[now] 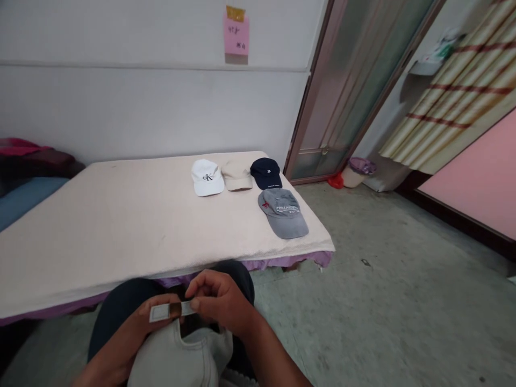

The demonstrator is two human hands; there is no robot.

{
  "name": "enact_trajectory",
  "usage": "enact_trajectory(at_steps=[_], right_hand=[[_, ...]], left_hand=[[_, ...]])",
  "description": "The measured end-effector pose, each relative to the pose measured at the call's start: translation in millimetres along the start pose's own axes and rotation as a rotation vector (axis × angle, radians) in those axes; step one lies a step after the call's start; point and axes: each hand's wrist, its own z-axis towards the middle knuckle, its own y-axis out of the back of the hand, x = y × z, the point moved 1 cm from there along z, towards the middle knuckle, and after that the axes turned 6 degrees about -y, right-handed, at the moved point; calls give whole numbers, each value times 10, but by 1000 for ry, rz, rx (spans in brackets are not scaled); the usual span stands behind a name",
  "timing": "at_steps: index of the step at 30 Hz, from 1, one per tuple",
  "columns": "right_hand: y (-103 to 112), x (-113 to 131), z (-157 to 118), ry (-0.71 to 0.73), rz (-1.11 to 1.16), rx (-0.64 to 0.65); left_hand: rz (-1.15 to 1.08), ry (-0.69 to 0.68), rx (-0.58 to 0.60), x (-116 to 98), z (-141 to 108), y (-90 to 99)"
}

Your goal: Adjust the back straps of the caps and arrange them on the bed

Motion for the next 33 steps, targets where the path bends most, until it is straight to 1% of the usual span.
enact_trajectory(at_steps=[3, 5, 8, 10, 12, 15, 17, 18, 21, 23, 25, 28, 31, 33], right_hand=[[-119, -36, 18, -21, -55, 37], [-171, -76, 20, -29, -77, 59], [-199, -129, 10, -19, -86, 69], [-199, -143, -2, -23, -96, 70], [-197, -138, -11, -44, -115, 71], [-200, -104, -10, -75, -155, 71], [-202, -81, 3, -79, -178, 54], [-200, -74, 12, -78, -190, 38], [-182, -77, 43, -82, -226, -19], [-167, -92, 60, -86, -243, -45], [-157, -104, 71, -91, -256, -61], [-155, -105, 81, -102, -260, -76], [-160, -97, 90, -111, -234, -81], [-157, -101, 96, -120, -209, -78]], left_hand=[[-10, -26, 24, 4, -94, 35], [-11, -30, 68, 6, -142, 38], [-10, -46, 160, 23, -177, 40], [-4, -58, 199, 48, -180, 50], [8, -50, 188, 72, -181, 69], [15, -43, 87, 74, -191, 113], [24, -65, 66, 53, -194, 145], [32, -84, 82, 42, -189, 162], [83, -127, 183, 31, -133, 206], [146, -120, 238, 43, -74, 220], [212, -95, 249, 55, -17, 218], [272, -94, 229, 52, 38, 202], [258, -72, 252, 43, 64, 194], [219, -43, 244, 37, 72, 192]])
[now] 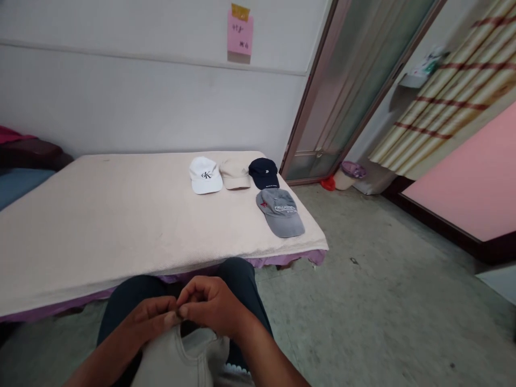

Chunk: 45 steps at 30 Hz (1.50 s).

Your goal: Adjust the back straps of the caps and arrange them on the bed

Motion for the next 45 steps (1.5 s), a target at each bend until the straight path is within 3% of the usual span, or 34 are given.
enact_trajectory(at_steps=[8, 14, 17, 21, 24, 27, 31, 35, 38, 41, 45], right_hand=[[63, -65, 52, -2, 138, 16], [103, -73, 75, -9, 172, 43], [170, -71, 59, 15, 80, 45], [328, -113, 16, 33, -36, 61], [415, -226, -2, -48, 56, 96], [426, -321, 17, -43, 270, 0], [390, -259, 93, 70, 571, -192], [427, -93, 208, 149, 732, -259], [498, -67, 288, 174, 766, -340], [534, -151, 312, 170, 712, -292], [527, -367, 251, 129, 597, -124]], left_hand=[[-262, 17, -47, 32, 35, -78], [-373, 30, -71, 136, 166, 36], [-457, 3, -208, 41, 172, 70], [-735, 38, -411, -98, 123, 103], [-877, 4, -431, -143, 114, 198], [-976, 36, -379, -127, 127, 293], [-907, 73, -337, 16, 135, 344], [-780, -17, -320, 348, 148, 382], [-665, -106, -393, 577, 209, 398], [-619, -140, -536, 624, 313, 404], [-624, -147, -682, 492, 462, 442]])
